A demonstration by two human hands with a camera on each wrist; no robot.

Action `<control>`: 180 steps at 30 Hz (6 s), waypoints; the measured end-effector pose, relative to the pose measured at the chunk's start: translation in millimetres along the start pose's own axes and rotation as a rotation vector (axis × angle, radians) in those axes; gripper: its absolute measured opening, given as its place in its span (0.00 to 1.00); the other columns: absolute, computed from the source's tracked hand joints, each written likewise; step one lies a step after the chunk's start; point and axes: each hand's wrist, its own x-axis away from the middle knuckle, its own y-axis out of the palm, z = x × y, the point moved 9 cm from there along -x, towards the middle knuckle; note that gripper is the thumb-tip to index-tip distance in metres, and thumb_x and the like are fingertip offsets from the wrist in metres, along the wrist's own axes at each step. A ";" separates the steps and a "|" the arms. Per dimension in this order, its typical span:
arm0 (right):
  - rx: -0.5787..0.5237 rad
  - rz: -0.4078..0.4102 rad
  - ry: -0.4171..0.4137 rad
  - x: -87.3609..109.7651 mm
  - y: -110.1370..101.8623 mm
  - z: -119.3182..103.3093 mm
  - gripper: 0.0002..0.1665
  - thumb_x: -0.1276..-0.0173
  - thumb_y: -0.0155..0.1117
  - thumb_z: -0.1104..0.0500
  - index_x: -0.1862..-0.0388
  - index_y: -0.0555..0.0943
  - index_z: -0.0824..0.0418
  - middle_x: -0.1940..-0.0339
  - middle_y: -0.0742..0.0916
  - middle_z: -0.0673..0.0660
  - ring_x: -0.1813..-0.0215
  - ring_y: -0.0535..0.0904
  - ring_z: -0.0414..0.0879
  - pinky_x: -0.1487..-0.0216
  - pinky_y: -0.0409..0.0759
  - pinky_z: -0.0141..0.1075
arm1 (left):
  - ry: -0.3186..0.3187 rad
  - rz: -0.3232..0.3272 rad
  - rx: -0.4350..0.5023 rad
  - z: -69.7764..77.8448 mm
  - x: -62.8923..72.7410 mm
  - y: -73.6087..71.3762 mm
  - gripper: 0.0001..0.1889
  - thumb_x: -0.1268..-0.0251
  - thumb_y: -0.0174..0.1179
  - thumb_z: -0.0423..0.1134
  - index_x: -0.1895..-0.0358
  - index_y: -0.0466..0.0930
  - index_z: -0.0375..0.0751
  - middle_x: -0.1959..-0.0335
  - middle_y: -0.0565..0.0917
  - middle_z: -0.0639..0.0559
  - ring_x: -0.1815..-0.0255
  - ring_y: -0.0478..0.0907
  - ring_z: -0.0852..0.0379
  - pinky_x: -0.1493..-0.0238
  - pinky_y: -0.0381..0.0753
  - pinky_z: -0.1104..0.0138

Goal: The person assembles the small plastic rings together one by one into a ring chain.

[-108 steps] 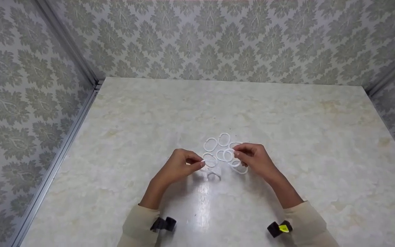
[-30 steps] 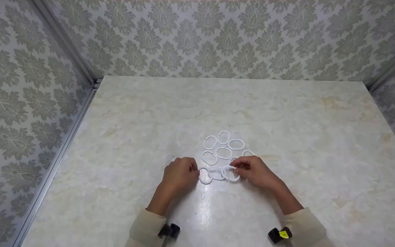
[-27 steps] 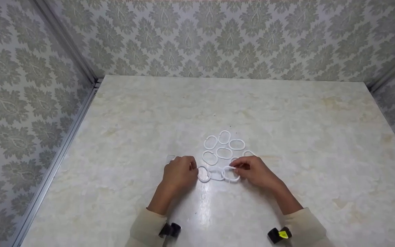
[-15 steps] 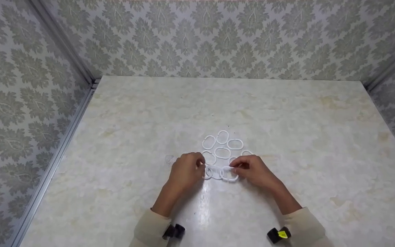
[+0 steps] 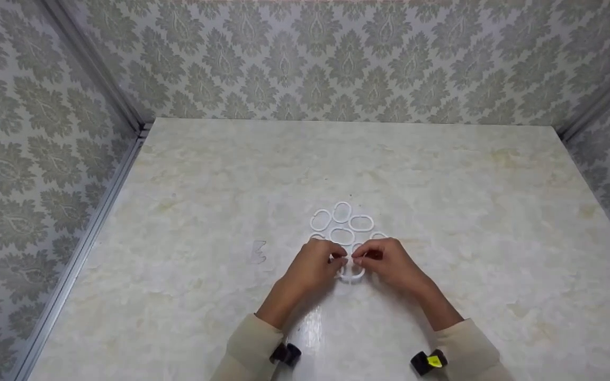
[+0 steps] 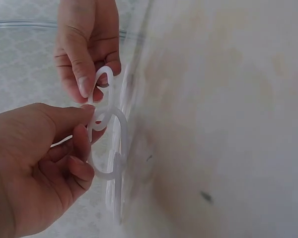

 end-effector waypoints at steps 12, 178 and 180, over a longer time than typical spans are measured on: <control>-0.046 0.022 -0.002 -2.4 -8.0 4.8 0.09 0.32 0.68 0.65 0.57 0.88 0.70 0.62 0.89 0.67 0.64 0.79 0.29 0.60 0.78 0.24 | -0.049 -0.017 -0.031 -0.3 -2.9 -0.4 0.07 0.36 0.62 0.31 0.65 0.91 0.40 0.70 0.90 0.53 0.72 0.73 0.65 0.66 0.74 0.71; -0.061 -0.006 0.094 -4.3 -9.1 5.9 0.08 0.33 0.69 0.65 0.60 0.88 0.70 0.63 0.89 0.64 0.65 0.78 0.31 0.61 0.76 0.24 | -0.031 0.019 -0.060 10.3 -11.0 -8.6 0.07 0.33 0.65 0.34 0.59 0.92 0.40 0.64 0.92 0.51 0.64 0.82 0.58 0.60 0.78 0.67; -0.069 -0.007 0.077 -4.6 -9.0 4.2 0.08 0.33 0.69 0.65 0.60 0.88 0.70 0.63 0.89 0.66 0.65 0.79 0.31 0.60 0.76 0.23 | -0.020 0.017 -0.082 13.4 -12.0 -7.6 0.07 0.34 0.65 0.34 0.59 0.92 0.41 0.65 0.92 0.52 0.64 0.82 0.58 0.60 0.78 0.68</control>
